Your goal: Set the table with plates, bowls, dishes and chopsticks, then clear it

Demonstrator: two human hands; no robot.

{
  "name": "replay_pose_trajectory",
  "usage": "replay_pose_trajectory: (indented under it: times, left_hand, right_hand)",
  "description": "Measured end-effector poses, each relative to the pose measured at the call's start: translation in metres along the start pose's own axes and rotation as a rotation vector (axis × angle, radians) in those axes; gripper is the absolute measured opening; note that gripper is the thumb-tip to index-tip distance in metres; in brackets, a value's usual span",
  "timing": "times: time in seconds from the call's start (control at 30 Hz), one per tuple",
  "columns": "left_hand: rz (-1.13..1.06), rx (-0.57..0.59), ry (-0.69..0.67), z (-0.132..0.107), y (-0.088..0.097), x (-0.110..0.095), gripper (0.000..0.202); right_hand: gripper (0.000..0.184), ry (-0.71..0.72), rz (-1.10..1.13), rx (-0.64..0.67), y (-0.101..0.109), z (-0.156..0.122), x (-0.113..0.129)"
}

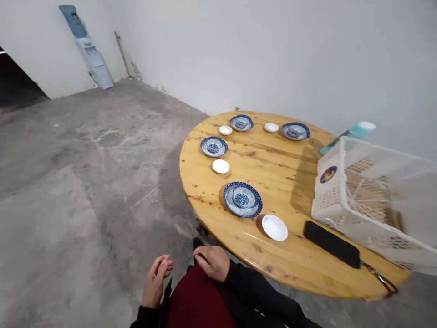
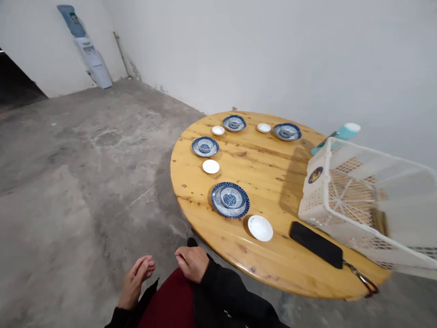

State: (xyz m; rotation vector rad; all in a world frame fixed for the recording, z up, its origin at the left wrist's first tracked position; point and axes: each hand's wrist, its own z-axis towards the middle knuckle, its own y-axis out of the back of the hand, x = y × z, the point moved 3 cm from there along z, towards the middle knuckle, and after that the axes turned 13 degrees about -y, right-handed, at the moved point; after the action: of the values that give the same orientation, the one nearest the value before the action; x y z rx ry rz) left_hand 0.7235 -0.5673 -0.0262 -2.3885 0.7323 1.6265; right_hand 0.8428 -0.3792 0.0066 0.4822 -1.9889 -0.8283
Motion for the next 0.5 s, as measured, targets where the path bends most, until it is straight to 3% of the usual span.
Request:
replay_pose_trajectory:
  times: [0.23,0.37,0.5]
  left_hand:
    - [0.033,0.001,0.020,0.074,0.027,-0.029,0.079]
    - [0.077,0.011,0.031,0.139,0.050,-0.058,0.079]
    - [0.135,-0.015,0.048,0.210,0.079,-0.090,0.079]
  right_hand:
    - [0.023,0.071,-0.052,0.041,0.000,0.097,0.037]
    - [0.022,0.065,-0.020,0.037,0.009,0.178,0.056]
    - [0.021,0.061,0.049,0.016,0.032,0.263,0.084]
